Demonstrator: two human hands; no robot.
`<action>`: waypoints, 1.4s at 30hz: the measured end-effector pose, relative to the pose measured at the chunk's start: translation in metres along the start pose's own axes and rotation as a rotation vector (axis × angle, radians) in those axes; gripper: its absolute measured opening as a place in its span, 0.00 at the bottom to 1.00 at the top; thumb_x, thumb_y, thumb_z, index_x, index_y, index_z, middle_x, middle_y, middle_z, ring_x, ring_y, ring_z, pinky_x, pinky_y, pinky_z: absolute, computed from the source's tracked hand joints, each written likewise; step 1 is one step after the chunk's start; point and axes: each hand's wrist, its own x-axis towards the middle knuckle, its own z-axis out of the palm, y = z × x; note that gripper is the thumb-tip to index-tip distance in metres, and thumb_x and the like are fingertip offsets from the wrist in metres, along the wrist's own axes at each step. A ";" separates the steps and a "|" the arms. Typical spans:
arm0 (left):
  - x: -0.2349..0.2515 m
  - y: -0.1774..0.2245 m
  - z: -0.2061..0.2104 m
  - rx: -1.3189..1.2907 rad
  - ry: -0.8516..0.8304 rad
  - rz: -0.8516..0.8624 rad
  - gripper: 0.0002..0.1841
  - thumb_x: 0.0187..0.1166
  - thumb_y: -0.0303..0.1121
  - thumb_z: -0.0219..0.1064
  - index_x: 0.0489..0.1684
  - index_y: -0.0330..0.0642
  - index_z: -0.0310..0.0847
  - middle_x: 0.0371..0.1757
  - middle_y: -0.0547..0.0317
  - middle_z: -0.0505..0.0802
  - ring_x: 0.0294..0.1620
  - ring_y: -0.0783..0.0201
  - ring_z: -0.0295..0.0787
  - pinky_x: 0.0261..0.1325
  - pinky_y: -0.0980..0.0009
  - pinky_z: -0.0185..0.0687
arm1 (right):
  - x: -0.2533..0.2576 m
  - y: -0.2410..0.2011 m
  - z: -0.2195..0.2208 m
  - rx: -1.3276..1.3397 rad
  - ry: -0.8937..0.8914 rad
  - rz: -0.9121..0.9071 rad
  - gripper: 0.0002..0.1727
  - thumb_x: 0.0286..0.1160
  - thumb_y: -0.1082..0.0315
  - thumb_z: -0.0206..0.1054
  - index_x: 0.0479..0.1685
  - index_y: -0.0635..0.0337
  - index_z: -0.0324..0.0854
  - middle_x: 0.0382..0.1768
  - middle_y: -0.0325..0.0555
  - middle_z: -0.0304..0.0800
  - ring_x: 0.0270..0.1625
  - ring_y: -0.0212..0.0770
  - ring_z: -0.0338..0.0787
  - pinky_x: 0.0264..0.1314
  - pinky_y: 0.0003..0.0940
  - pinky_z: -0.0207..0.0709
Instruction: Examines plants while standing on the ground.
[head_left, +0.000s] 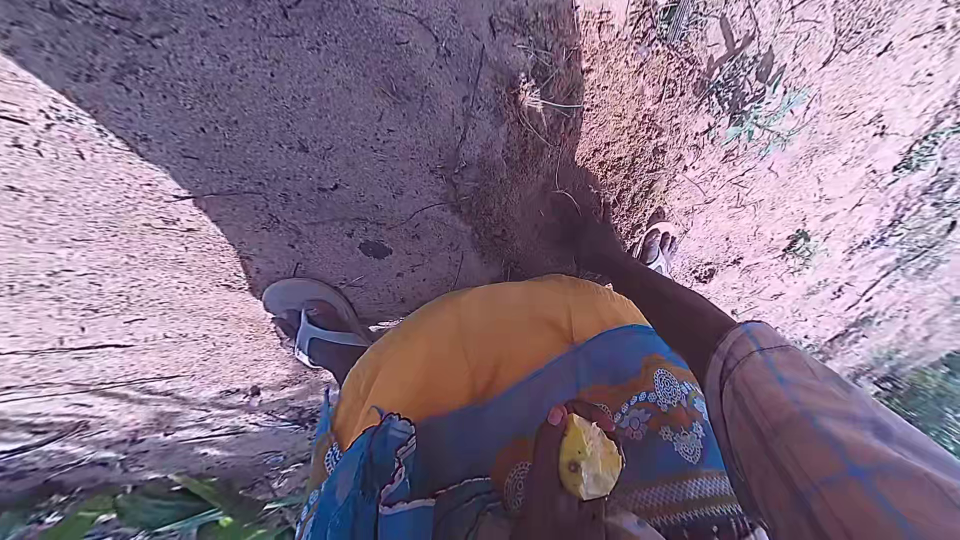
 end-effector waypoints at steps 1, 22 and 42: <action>0.001 0.000 -0.001 -0.015 0.002 -0.010 0.31 0.70 0.69 0.63 0.39 0.49 0.92 0.36 0.61 0.95 0.32 0.72 0.92 0.35 0.78 0.87 | -0.001 0.008 -0.010 -0.008 0.053 0.056 0.32 0.70 0.73 0.70 0.80 0.59 0.76 0.90 0.56 0.62 0.95 0.68 0.44 0.86 0.83 0.21; -0.006 -0.005 -0.008 -0.028 -0.042 -0.041 0.32 0.71 0.70 0.61 0.42 0.48 0.90 0.36 0.59 0.95 0.32 0.70 0.93 0.34 0.78 0.88 | 0.018 -0.034 -0.051 0.443 0.164 0.269 0.24 0.88 0.59 0.59 0.78 0.61 0.77 0.75 0.67 0.77 0.80 0.69 0.74 0.73 0.69 0.69; -0.004 -0.014 -0.012 0.041 0.011 -0.036 0.33 0.72 0.70 0.61 0.39 0.46 0.90 0.32 0.57 0.94 0.30 0.69 0.92 0.31 0.78 0.87 | 0.005 0.004 -0.083 0.386 0.367 0.296 0.19 0.90 0.68 0.53 0.67 0.69 0.80 0.67 0.68 0.83 0.67 0.66 0.86 0.65 0.65 0.75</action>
